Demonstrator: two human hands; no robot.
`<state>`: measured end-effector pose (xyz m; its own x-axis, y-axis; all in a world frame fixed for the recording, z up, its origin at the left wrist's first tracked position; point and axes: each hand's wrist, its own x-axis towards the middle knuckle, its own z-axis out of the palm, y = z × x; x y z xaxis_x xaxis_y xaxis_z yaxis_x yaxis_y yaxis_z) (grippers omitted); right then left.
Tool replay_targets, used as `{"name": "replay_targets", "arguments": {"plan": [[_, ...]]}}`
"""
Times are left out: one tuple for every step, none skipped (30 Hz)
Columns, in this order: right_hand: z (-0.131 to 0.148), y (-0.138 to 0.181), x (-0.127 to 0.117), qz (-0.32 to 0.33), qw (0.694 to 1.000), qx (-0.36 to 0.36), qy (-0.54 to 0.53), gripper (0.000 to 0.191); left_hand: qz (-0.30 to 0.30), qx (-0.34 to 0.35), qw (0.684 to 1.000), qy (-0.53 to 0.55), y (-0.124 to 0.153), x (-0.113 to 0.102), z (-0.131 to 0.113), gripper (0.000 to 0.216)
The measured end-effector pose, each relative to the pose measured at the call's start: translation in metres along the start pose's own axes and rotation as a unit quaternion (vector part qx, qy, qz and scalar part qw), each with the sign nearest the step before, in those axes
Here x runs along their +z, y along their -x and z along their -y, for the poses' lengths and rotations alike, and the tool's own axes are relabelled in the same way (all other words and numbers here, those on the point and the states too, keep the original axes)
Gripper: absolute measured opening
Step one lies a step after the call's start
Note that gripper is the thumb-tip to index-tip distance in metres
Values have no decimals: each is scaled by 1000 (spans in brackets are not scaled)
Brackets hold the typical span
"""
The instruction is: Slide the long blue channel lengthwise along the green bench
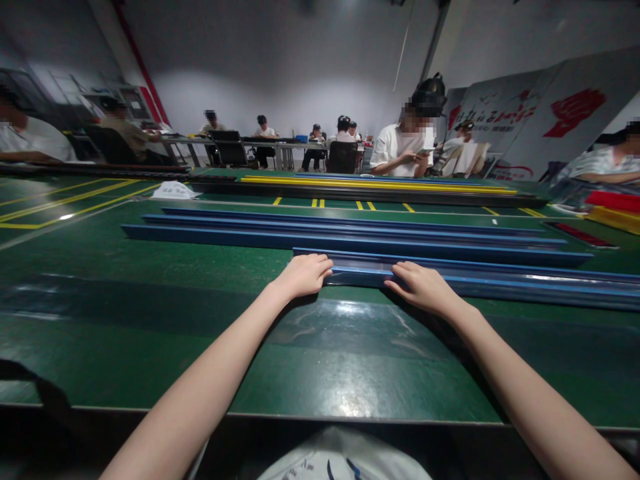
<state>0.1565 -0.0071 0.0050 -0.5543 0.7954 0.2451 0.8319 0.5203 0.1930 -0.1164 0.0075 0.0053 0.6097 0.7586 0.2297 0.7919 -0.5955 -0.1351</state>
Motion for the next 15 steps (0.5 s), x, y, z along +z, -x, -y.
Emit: {"name": "replay_targets", "arguments": {"plan": [[0,0,0,1,1000,0,1,31,-1,0,1000,1,0,0,0,25],[0,0,0,2,1000,0,2,31,-1,0,1000,2,0,0,0,25],[0,0,0,3,1000,0,2,31,-1,0,1000,4,0,0,-1,25],[0,0,0,3,1000,0,3,31,0,0,1000,6,0,-1,-1,25],[0,0,0,3,1000,0,4,31,2,-1,1000,9,0,0,-1,25],[0,0,0,3,1000,0,5,30,5,-3,1000,12,0,0,-1,25],[0,0,0,3,1000,0,5,30,6,-4,1000,14,0,0,-1,25],[0,0,0,3,1000,0,5,30,7,-5,1000,16,0,0,-1,25],[0,0,0,2,1000,0,5,30,6,-5,1000,17,0,0,-1,25],[0,0,0,2,1000,0,5,30,5,-4,1000,16,0,0,0,25],[0,0,0,1,1000,1,5,30,4,-3,1000,14,-1,0,0,25],[0,0,-1,1,1000,1,5,30,4,-2,1000,11,-1,0,0,25],[0,0,-1,1,1000,2,5,30,4,-1,1000,7,-1,0,-1,24],[1,0,-1,1,1000,2,4,30,3,-1,1000,3,0,0,-1,24],[1,0,-1,2,1000,2,3,30,2,0,1000,1,0,0,-1,24]]}}
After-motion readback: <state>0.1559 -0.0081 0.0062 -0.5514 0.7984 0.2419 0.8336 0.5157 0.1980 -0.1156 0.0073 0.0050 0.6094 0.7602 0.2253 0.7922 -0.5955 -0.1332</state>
